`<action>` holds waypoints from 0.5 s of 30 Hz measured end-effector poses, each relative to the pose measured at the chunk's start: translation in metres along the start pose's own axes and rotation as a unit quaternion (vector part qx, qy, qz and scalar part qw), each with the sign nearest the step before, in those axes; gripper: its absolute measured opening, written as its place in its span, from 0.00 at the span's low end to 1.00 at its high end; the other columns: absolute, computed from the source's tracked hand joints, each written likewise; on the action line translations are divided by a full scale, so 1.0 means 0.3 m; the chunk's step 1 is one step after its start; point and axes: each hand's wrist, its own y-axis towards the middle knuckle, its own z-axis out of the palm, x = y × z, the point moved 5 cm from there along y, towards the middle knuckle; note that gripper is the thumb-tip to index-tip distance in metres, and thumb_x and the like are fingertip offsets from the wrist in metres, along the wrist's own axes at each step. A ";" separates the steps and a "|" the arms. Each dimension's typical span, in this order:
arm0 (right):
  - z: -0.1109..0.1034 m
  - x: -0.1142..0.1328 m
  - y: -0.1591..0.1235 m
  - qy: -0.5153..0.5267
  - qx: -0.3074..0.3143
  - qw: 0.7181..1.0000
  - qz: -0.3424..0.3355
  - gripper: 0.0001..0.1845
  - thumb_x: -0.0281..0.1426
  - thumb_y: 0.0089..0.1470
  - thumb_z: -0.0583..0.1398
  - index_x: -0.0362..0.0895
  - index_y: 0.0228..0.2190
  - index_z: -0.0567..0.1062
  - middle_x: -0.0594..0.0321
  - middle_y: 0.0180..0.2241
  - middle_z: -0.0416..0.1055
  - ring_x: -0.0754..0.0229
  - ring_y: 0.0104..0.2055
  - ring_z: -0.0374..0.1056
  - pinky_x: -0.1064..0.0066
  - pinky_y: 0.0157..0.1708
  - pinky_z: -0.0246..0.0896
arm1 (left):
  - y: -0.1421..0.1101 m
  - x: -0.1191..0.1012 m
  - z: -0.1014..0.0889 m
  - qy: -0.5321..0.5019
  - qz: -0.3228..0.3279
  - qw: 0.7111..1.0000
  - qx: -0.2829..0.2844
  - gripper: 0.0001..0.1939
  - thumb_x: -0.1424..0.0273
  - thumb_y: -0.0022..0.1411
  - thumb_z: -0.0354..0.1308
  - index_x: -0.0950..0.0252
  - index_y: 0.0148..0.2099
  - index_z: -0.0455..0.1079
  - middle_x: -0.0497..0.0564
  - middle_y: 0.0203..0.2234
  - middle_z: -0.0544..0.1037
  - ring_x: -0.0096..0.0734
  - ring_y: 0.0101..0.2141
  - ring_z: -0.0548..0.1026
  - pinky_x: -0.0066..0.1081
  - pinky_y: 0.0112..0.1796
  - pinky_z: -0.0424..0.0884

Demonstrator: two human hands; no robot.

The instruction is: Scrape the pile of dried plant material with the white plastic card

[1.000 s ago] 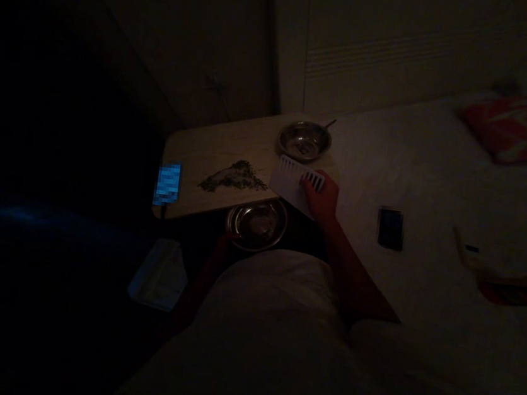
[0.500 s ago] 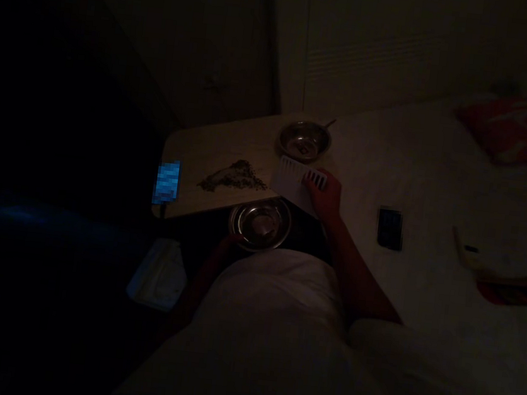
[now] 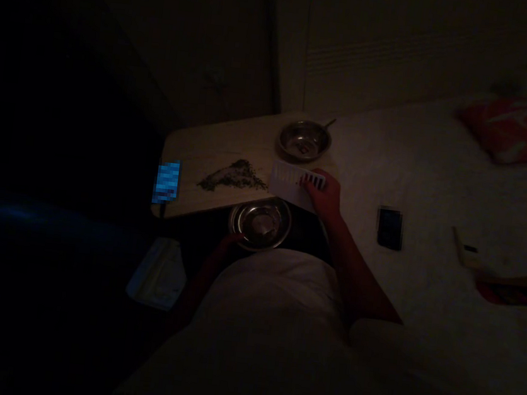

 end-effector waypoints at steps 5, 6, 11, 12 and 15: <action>0.005 0.000 0.000 0.021 0.019 1.000 0.004 0.06 0.34 0.42 0.63 0.44 0.25 0.75 0.67 0.24 0.70 0.63 0.26 0.62 0.71 0.28 0.58 | -0.002 0.008 -0.002 0.007 -0.010 1.000 -0.004 0.26 0.66 0.31 0.73 0.67 0.39 0.78 0.58 0.37 0.82 0.64 0.52 0.71 0.49 0.53 0.66; 0.006 0.000 -0.001 0.024 0.022 0.999 0.007 0.06 0.34 0.42 0.63 0.44 0.25 0.75 0.67 0.24 0.70 0.63 0.26 0.62 0.71 0.28 0.58 | -0.003 0.008 0.000 0.006 -0.014 1.000 0.001 0.26 0.66 0.32 0.73 0.67 0.39 0.78 0.58 0.36 0.83 0.63 0.52 0.71 0.49 0.53 0.66; 0.013 0.003 -0.008 0.036 0.045 0.998 0.031 0.07 0.33 0.40 0.64 0.43 0.24 0.75 0.68 0.22 0.68 0.65 0.24 0.61 0.72 0.26 0.56 | -0.001 -0.003 0.005 0.005 -0.003 1.000 0.011 0.26 0.67 0.32 0.72 0.66 0.39 0.78 0.56 0.38 0.82 0.63 0.54 0.70 0.49 0.54 0.65; 0.014 0.004 -0.008 0.040 0.050 0.997 0.033 0.07 0.33 0.40 0.64 0.43 0.24 0.75 0.68 0.22 0.68 0.65 0.24 0.61 0.72 0.25 0.56 | 0.001 -0.004 0.002 0.008 -0.002 1.000 0.005 0.26 0.67 0.31 0.73 0.66 0.39 0.78 0.56 0.38 0.82 0.63 0.54 0.70 0.49 0.54 0.65; 0.006 0.006 -0.007 0.040 0.021 0.998 0.036 0.08 0.34 0.40 0.65 0.43 0.24 0.75 0.67 0.22 0.69 0.64 0.25 0.62 0.71 0.26 0.57 | 0.000 0.000 -0.003 0.010 -0.008 1.000 -0.004 0.25 0.67 0.31 0.73 0.66 0.37 0.78 0.56 0.35 0.83 0.63 0.53 0.71 0.48 0.54 0.65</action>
